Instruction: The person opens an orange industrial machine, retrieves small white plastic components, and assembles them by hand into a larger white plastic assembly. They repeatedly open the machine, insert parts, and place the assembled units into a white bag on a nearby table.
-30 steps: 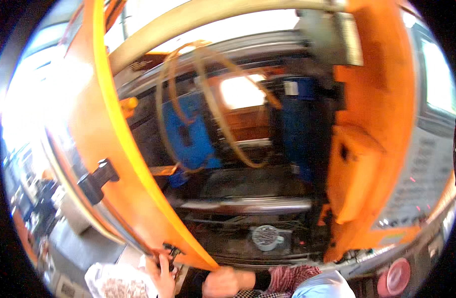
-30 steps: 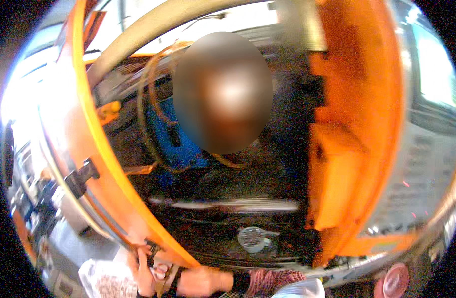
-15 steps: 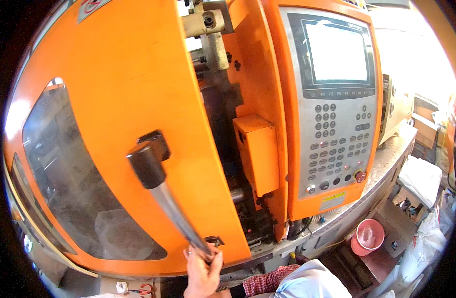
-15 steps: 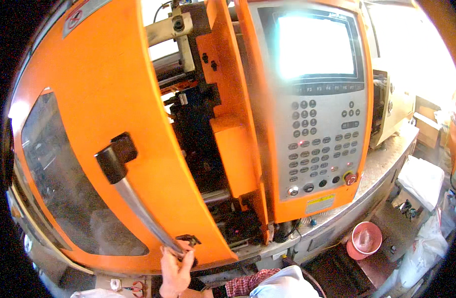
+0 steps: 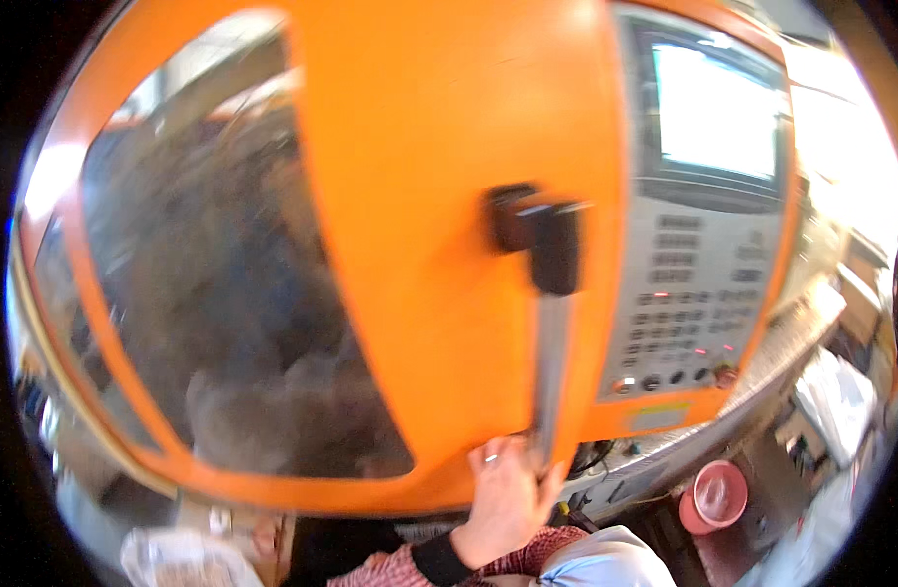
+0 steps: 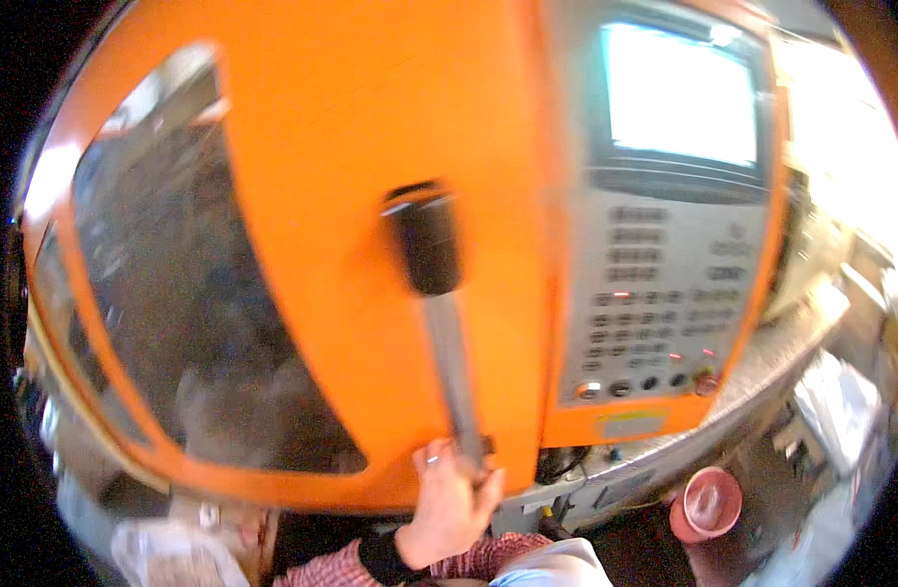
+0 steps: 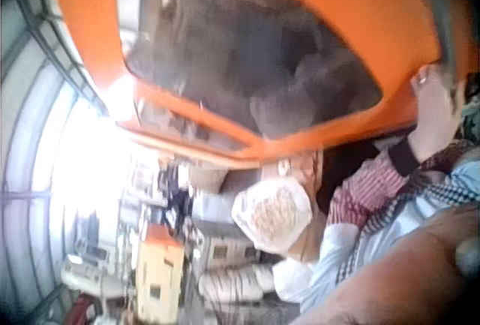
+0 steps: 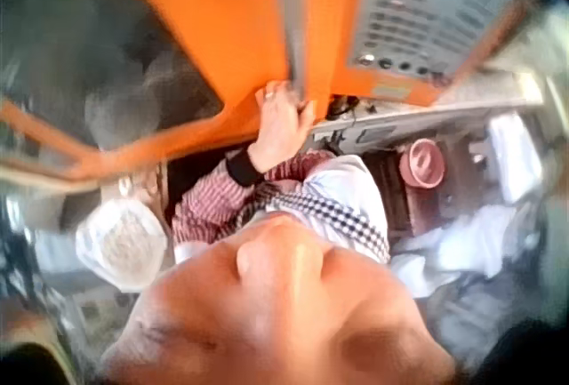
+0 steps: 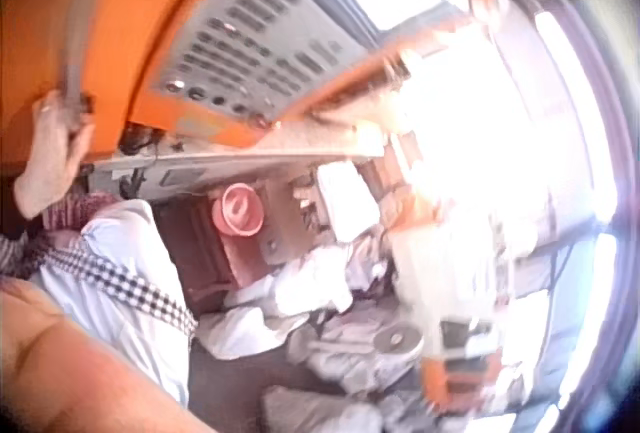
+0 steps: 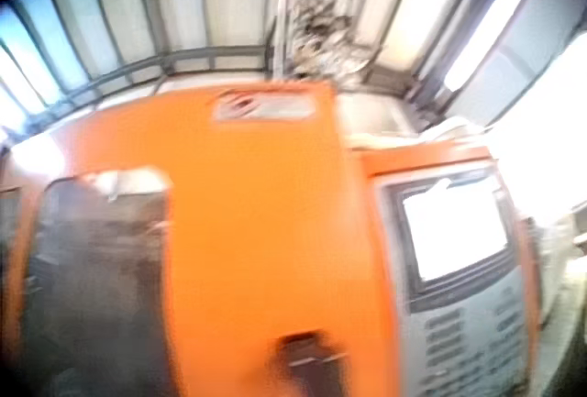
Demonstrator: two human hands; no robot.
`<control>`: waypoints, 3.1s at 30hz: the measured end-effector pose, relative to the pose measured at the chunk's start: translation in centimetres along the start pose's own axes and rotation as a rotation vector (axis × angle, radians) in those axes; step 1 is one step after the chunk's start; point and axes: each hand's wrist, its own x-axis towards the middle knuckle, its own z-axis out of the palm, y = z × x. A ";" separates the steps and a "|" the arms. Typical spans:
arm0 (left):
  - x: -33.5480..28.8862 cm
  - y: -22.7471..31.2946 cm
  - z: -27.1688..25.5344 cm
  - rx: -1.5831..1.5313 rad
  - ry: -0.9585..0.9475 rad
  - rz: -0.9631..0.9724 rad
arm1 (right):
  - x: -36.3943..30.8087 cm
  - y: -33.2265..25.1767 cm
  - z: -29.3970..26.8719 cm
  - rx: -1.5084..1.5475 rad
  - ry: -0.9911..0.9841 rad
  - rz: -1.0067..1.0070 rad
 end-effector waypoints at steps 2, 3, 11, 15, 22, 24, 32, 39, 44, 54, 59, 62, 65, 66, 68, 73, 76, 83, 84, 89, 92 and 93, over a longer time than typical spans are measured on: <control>-0.3 -0.4 0.5 -0.001 0.037 -0.046 | 0.2 0.1 1.3 0.035 -0.040 0.025; -0.7 -0.7 0.4 -0.058 0.052 -0.094 | 0.2 0.1 2.1 0.041 -0.064 0.043; -2.7 4.1 -0.5 -0.110 0.363 0.073 | 2.6 -3.3 7.1 0.080 -0.322 0.040; -8.8 2.5 -4.2 -0.343 0.384 -0.004 | 2.8 -6.0 10.7 0.211 -0.440 0.064; -32.9 -0.9 -11.4 0.040 1.018 -1.260 | 10.0 -2.6 23.2 0.152 -0.457 0.087; -36.7 0.8 -11.1 0.019 1.067 -1.451 | 11.2 -2.2 27.1 0.077 -0.539 0.116; -40.8 2.7 -12.4 -0.042 1.152 -1.708 | 12.7 -0.9 30.7 0.163 -0.385 0.205; -41.0 0.1 -17.9 -0.391 1.475 -1.389 | 11.0 -3.9 22.0 1.333 -0.554 0.858; -39.9 -1.4 -18.8 -0.855 1.546 -1.142 | 9.5 -6.0 19.4 1.399 -0.560 0.844; -40.0 -0.9 -18.0 -1.137 1.361 -0.955 | 8.9 -5.5 17.9 1.634 -0.702 0.898; -38.9 -1.7 -17.5 -1.192 1.461 -0.892 | 8.2 -5.4 17.8 1.694 -0.735 0.945; -37.9 -1.6 -17.5 -0.994 1.505 -1.164 | 7.8 -4.8 18.1 1.540 -0.793 0.882; -37.4 -1.6 -17.6 -0.916 1.536 -1.220 | 7.9 -4.0 18.0 1.381 -0.846 0.795; -37.3 -1.6 -17.6 -0.848 1.558 -1.192 | 7.8 -3.9 17.8 1.352 -0.792 0.714; -37.3 -1.4 -17.6 -0.686 1.606 -1.181 | 7.7 -3.7 17.0 1.112 -0.667 0.563; -37.2 -1.0 -17.6 -0.488 1.615 -1.133 | 6.3 -4.4 14.3 0.956 -0.830 0.247; -37.0 -1.0 -17.4 -0.417 1.623 -1.155 | 6.5 -4.6 13.9 0.797 -0.815 0.178; -37.2 -0.7 -17.2 -0.531 1.832 -1.165 | 6.8 -6.1 14.2 0.932 -0.706 0.192; -37.3 -0.6 -17.3 -0.584 1.853 -1.146 | 6.8 -6.2 14.2 0.693 -0.581 -0.102; -37.4 -0.7 -17.6 -0.442 1.835 -1.123 | 7.8 -5.5 15.5 0.380 -0.370 -0.417; -37.5 -0.9 -17.4 0.023 1.632 -1.131 | 7.8 -5.5 17.6 0.509 -0.394 -0.016; -37.7 -1.0 -17.5 0.308 1.502 -1.152 | 7.8 -5.5 18.6 0.606 -0.548 0.286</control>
